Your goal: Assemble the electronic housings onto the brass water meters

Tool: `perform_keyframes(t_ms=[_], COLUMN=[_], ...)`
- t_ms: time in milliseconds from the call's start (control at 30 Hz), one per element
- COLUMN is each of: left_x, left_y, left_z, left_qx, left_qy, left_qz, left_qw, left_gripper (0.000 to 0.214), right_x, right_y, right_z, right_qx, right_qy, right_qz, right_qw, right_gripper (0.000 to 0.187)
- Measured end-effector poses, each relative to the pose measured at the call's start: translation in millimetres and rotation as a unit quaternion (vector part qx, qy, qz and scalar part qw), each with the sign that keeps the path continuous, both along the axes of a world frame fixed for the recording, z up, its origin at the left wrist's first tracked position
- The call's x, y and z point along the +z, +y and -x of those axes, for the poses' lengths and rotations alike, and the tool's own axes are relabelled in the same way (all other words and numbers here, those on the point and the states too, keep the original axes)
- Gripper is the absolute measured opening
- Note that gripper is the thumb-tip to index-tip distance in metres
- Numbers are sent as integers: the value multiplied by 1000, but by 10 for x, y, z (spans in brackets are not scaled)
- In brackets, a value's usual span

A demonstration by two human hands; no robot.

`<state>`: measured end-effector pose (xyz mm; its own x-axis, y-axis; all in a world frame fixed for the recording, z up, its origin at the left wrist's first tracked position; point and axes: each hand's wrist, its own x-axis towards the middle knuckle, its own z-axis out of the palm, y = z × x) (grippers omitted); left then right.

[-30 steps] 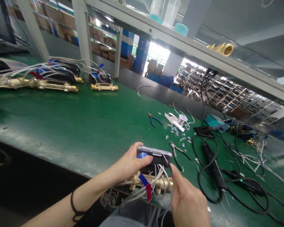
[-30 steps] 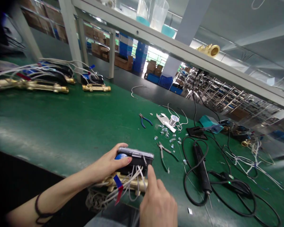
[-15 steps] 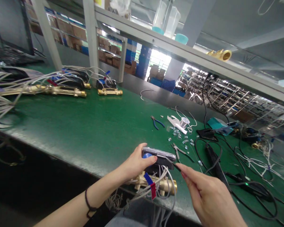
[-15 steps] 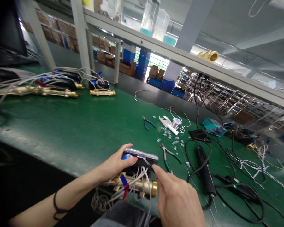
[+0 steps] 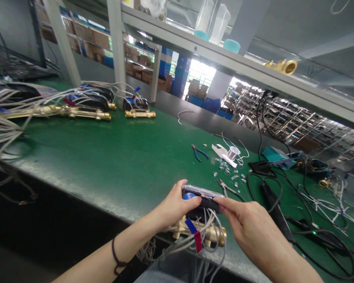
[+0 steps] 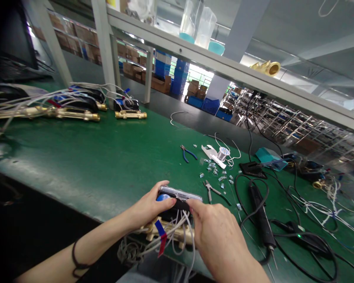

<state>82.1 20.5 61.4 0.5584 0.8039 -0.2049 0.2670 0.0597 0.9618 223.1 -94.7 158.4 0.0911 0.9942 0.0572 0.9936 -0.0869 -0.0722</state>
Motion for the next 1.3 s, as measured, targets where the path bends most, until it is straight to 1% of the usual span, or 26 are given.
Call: perform_keyframes(t_ms=[100, 233, 267, 333, 400, 467, 567, 633, 767, 867, 933, 1000, 1100, 1167, 1233, 1300], left_x=[13, 20, 14, -9, -38, -61, -75, -75, -77, -73, -63, -51, -46, -51, -54, -49], left_y=[-8, -9, -8, -6, -5, -4, 5, 16, 38, 37, 32, 29, 33, 39, 44, 44], left_z=[0, 0, -2, -9, -15, -17, -13, -8, -2, -6, -13, -24, -39, -41, -38, -32], left_qx=[1, 0, -1, -2, -1, -1, -5, -8, -18, -15, -10, -4, 5, 6, 5, 4], left_qy=[2, 9, 10, 10, 7, 3, -1, -2, -10, -15, -15, -12, -4, 1, 5, 7], left_qz=[8, 15, 16, 15, 15, 15, 20, 22, 19, 13, 10, 7, 5, 3, 0, -2], left_qw=[1000, 1000, 1000, 1000, 1000, 1000, 1000, 1000, 1000, 1000, 1000, 1000, 1000, 1000, 1000, 1000], left_gripper=[88, 89, 89, 91, 91, 91, 93, 96, 96, 94, 94, 93, 92, 92, 92, 92], right_x=[122, 282, 295, 267, 170, 24, -230, -391, -658, -760, -740, -642, -427, -321, -295, -343], right_y=[117, 293, 312, 301, 228, 115, -55, -133, -166, -122, -104, -124, -228, -311, -375, -406], right_z=[47, 156, 187, 246, 301, 354, 445, 513, 595, 562, 523, 504, 485, 421, 292, 136], right_qx=[0, -24, -29, -34, -46, -64, -84, -96, -129, -134, -120, -105, -74, -57, -61, -69], right_qy=[-22, -88, -104, -133, -158, -172, -160, -143, -80, -34, -23, -28, -33, -30, -33, -35], right_qz=[17, 102, 114, 114, 94, 57, -19, -61, -120, -154, -153, -150, -198, -227, -213, -169], right_qw=[1000, 991, 988, 984, 982, 981, 983, 983, 981, 978, 981, 983, 977, 972, 975, 983], right_gripper=[32, 29, 28, 27, 28, 34, 43, 44, 45, 43, 41, 40, 41, 41, 40, 38])
